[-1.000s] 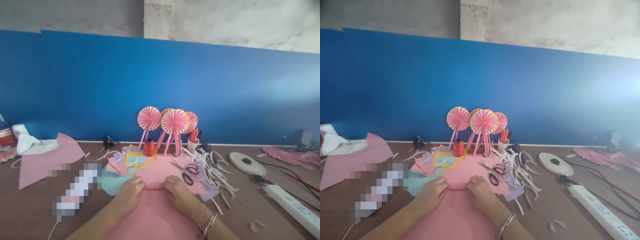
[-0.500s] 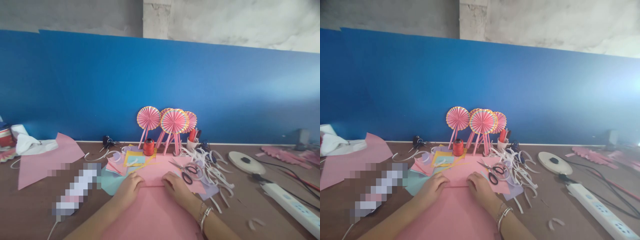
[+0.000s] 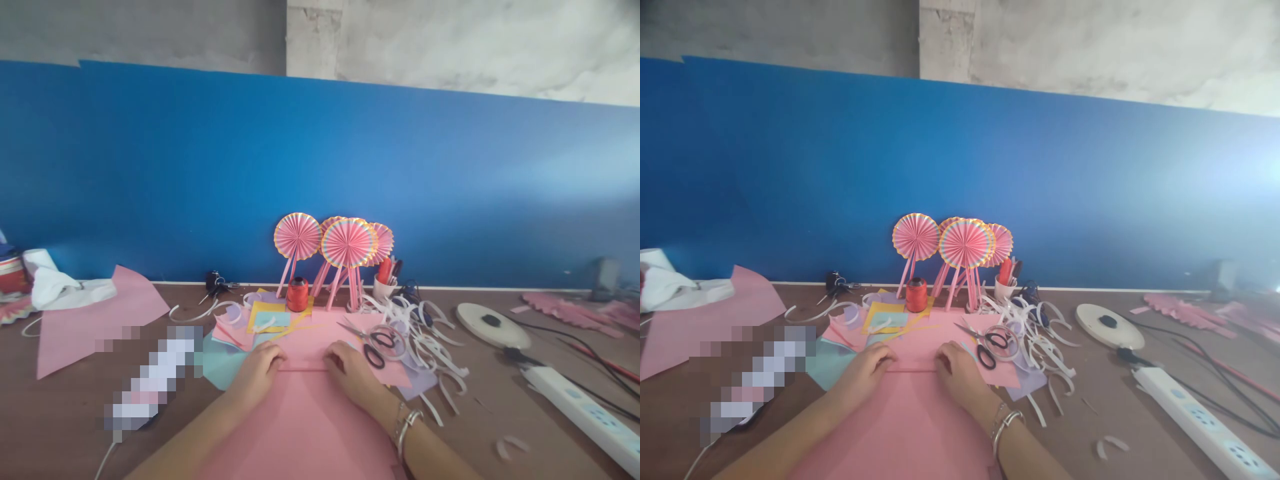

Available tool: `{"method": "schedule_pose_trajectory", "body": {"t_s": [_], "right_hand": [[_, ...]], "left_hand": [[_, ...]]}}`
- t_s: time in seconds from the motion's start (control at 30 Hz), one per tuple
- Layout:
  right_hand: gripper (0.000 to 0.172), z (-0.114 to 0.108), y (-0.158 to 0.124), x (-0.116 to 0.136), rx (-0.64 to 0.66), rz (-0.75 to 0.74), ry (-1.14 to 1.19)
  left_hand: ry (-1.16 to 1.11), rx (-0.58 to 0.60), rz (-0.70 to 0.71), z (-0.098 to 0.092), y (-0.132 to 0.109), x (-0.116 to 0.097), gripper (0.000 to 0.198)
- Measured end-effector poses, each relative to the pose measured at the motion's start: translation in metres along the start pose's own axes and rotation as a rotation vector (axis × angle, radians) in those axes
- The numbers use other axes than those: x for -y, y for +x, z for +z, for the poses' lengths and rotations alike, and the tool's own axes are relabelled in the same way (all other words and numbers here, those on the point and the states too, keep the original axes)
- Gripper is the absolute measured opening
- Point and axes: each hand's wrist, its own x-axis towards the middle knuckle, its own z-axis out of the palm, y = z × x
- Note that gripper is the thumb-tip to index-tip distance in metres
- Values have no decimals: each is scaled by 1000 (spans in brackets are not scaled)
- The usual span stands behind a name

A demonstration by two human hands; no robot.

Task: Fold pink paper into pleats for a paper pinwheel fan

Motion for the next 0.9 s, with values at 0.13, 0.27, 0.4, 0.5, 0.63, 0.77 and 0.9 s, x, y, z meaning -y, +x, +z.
{"method": "schedule_pose_trajectory", "body": {"t_s": [0.13,0.27,0.4,0.5,0.63,0.77,0.9], "right_hand": [[15,0,1,1,7,40,-4],[14,-2,2,2,13,63,5],[14,-2,3,3,21,68,9],[15,-1,2,2,27,65,-1],[18,1,0,4,30,54,-73],[34,2,-2,10,101,-113,-244],[29,0,-3,14,216,-268,-369]], "left_hand": [[7,5,3,1,-1,3,22],[29,6,3,2,-1,4,21],[65,13,11,4,-2,4,21],[126,27,42,6,-3,5,22],[333,60,133,6,-6,0,30],[472,72,342,3,-6,-9,40],[498,90,482,1,-2,-10,32]]}}
